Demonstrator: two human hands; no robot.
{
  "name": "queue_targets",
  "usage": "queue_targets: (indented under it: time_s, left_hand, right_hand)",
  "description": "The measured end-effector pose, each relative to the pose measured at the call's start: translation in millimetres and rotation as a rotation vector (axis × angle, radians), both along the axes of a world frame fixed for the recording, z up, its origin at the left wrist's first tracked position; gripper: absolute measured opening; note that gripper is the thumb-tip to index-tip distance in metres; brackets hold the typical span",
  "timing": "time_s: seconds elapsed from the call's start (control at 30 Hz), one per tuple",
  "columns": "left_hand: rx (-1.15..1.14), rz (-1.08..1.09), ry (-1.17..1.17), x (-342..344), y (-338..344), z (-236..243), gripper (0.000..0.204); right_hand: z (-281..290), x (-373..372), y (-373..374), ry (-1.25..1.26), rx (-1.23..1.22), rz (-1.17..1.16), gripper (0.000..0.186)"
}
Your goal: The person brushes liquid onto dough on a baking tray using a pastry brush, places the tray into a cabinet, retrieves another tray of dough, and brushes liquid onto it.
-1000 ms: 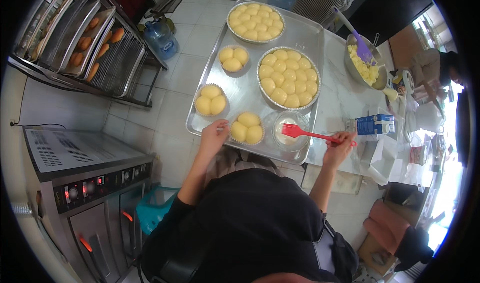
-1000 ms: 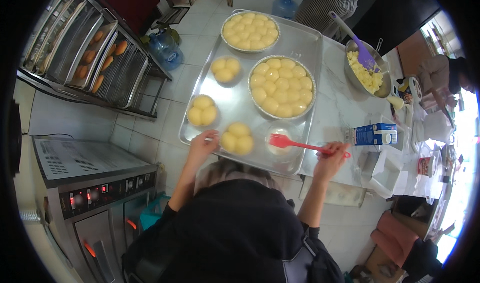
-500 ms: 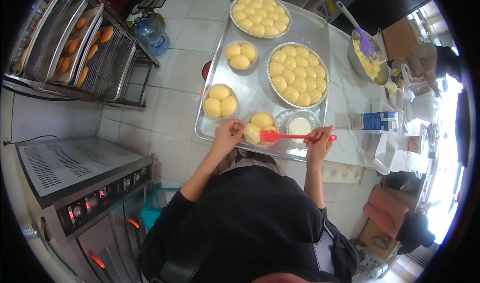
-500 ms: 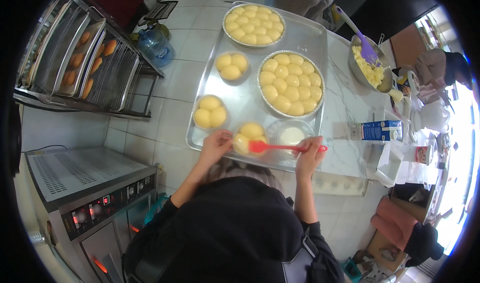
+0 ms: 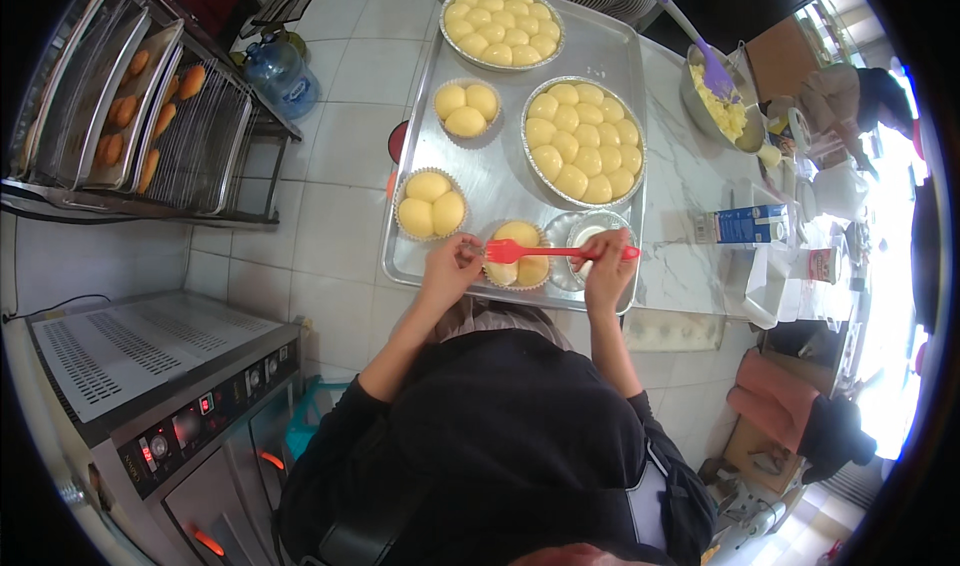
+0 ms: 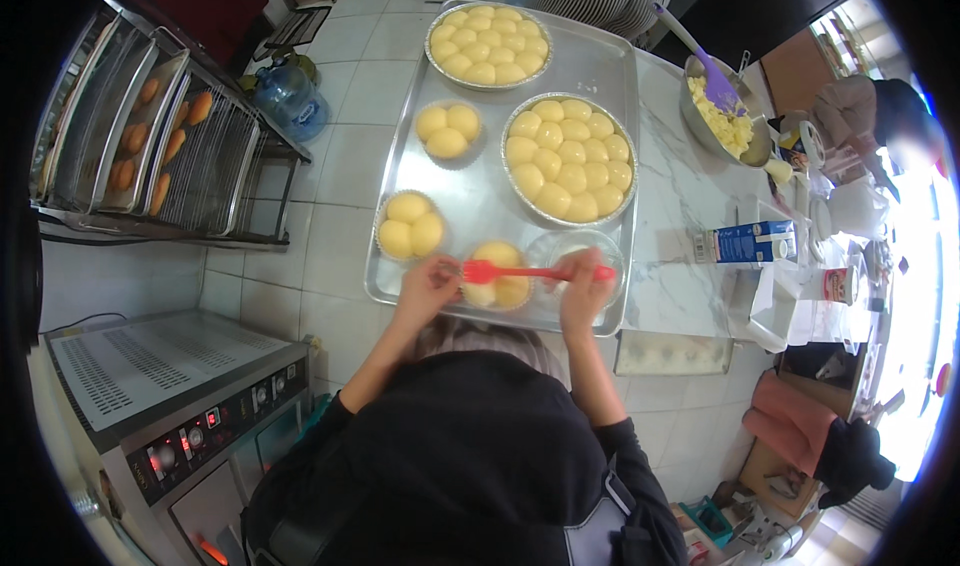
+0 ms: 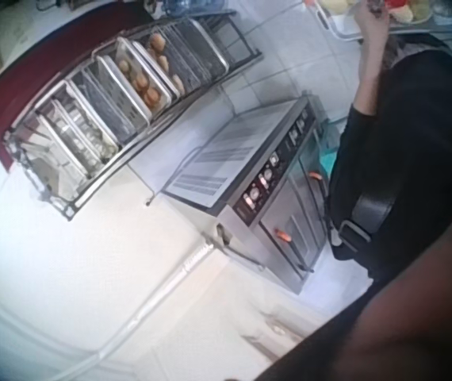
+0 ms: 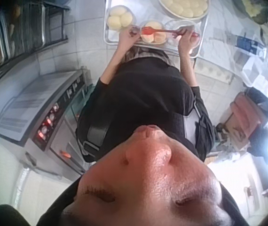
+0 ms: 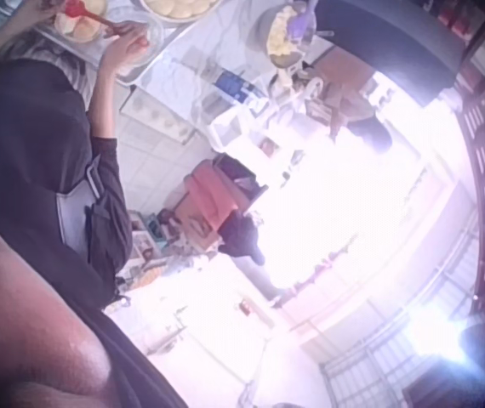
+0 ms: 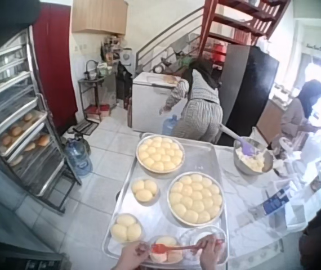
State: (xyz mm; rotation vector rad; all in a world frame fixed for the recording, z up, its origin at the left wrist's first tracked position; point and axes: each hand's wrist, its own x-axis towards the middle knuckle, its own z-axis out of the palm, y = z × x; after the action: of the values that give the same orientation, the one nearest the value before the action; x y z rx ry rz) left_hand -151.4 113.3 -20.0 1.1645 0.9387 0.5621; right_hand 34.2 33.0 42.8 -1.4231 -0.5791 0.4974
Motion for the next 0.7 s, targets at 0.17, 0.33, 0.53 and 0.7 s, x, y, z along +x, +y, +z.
queue_targets:
  time_s: [0.17,0.33,0.53,0.7]
  left_hand:
    - [0.103,0.040,0.076,-2,0,2,0.021]
    - [0.120,0.067,0.084,-1,-2,2,0.021]
    - [0.105,0.066,0.096,0,-3,6,0.021]
    - [0.132,0.083,0.130,-1,-5,7,0.021]
  right_hand:
    - [6,2,-14,-0.039,-0.022,0.199,0.040]
    - [20,25,-25,-0.145,-0.048,0.193,0.041]
    - [4,5,-4,0.014,-0.015,0.156,0.041]
    - [24,27,-21,-0.044,-0.070,0.162,0.041]
